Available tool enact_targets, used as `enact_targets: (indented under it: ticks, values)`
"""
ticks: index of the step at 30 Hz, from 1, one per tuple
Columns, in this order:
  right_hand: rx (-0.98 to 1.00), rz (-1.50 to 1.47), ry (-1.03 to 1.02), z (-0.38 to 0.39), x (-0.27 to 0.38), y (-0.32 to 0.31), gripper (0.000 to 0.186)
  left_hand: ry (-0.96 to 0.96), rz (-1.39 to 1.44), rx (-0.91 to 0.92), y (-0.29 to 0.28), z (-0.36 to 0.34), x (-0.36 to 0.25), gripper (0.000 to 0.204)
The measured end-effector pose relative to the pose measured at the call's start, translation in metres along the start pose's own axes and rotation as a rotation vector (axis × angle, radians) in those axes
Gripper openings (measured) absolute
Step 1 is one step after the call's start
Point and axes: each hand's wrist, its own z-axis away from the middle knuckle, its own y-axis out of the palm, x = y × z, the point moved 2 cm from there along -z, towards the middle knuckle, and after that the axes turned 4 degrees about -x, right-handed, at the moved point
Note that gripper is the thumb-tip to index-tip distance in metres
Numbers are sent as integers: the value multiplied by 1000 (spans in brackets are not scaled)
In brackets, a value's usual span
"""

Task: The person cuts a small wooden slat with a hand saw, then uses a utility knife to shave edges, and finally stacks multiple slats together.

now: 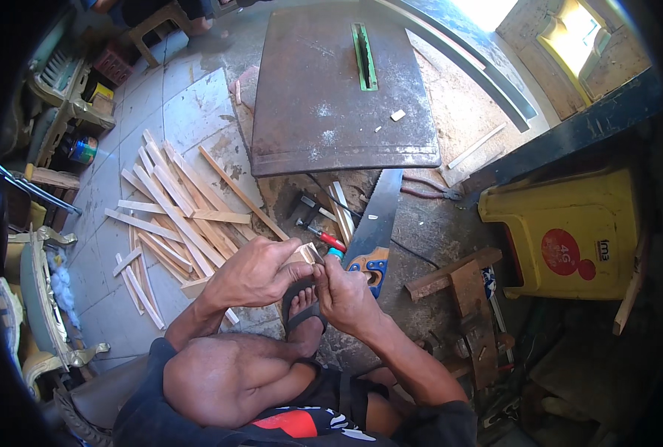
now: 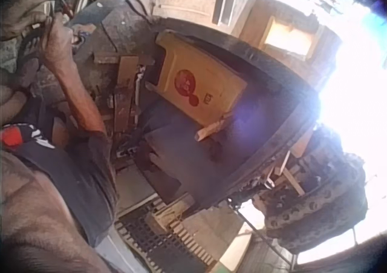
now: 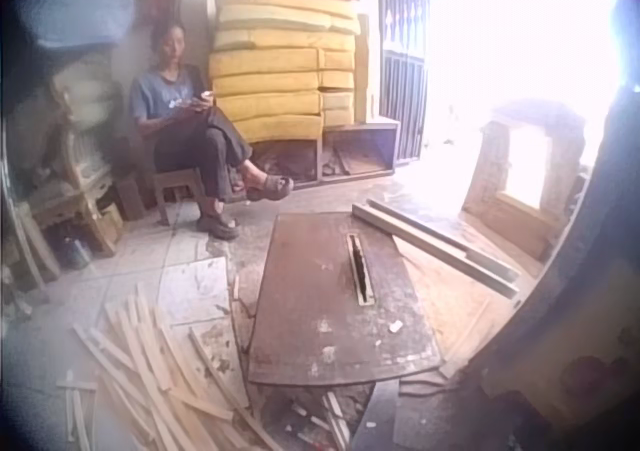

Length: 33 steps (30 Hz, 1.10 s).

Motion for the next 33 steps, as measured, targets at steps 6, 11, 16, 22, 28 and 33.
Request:
enact_targets:
  ticks: [6,11,16,22,28,33]
  values:
    - [35,12,-6,2,2,-3,14,51,-32,34,-1,-2,1,42]
    - [111,43,-4,9,-4,-2,16,57,-20,124,-7,-4,-8,38]
    - [171,3,35,6,-1,-7,17,56,42,70,1,-3,-3,35]
    - [176,-179,105,4,-2,-6,16,69,108,66,3,-5,0,31]
    - [224,-151,40,-3,-16,-14,16,46,235,76,11,-8,4,31]
    - [105,170,-218,2,-18,-23,15,-41,256,65,17,-9,7,29]
